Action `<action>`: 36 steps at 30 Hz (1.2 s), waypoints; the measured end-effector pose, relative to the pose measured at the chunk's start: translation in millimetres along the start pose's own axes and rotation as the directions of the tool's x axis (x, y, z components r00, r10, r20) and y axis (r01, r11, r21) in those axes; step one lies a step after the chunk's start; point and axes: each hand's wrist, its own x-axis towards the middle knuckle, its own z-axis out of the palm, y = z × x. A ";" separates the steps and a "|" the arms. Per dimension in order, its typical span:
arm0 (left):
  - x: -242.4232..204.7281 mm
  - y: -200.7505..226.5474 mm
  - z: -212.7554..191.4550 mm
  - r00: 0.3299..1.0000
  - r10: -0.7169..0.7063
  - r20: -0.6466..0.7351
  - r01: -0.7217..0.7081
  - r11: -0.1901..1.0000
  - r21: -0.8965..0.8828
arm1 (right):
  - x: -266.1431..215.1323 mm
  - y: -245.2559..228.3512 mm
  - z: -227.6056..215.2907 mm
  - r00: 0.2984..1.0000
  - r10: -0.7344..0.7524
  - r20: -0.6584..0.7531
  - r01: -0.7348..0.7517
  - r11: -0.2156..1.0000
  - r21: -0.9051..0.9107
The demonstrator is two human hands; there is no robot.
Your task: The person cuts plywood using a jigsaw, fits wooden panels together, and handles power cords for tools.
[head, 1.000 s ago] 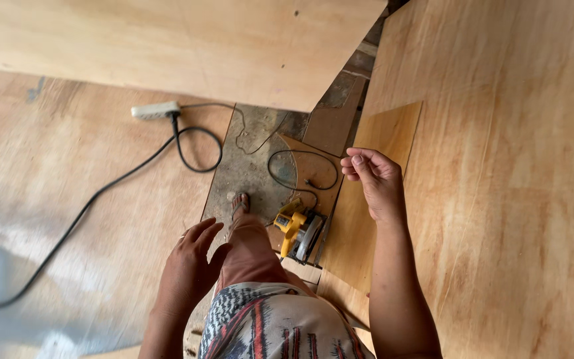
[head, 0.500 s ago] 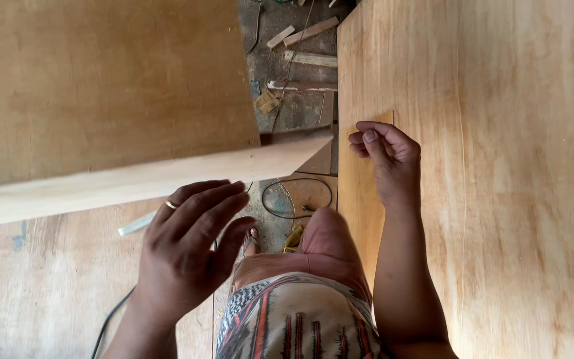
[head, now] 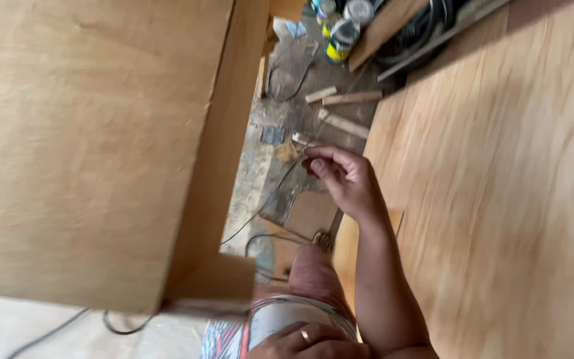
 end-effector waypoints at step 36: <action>423.1 -395.6 -140.1 0.737 -0.560 -0.378 0.609 0.793 0.013 | 507.9 110.2 -296.4 0.980 0.035 0.194 -0.008 0.990 -0.140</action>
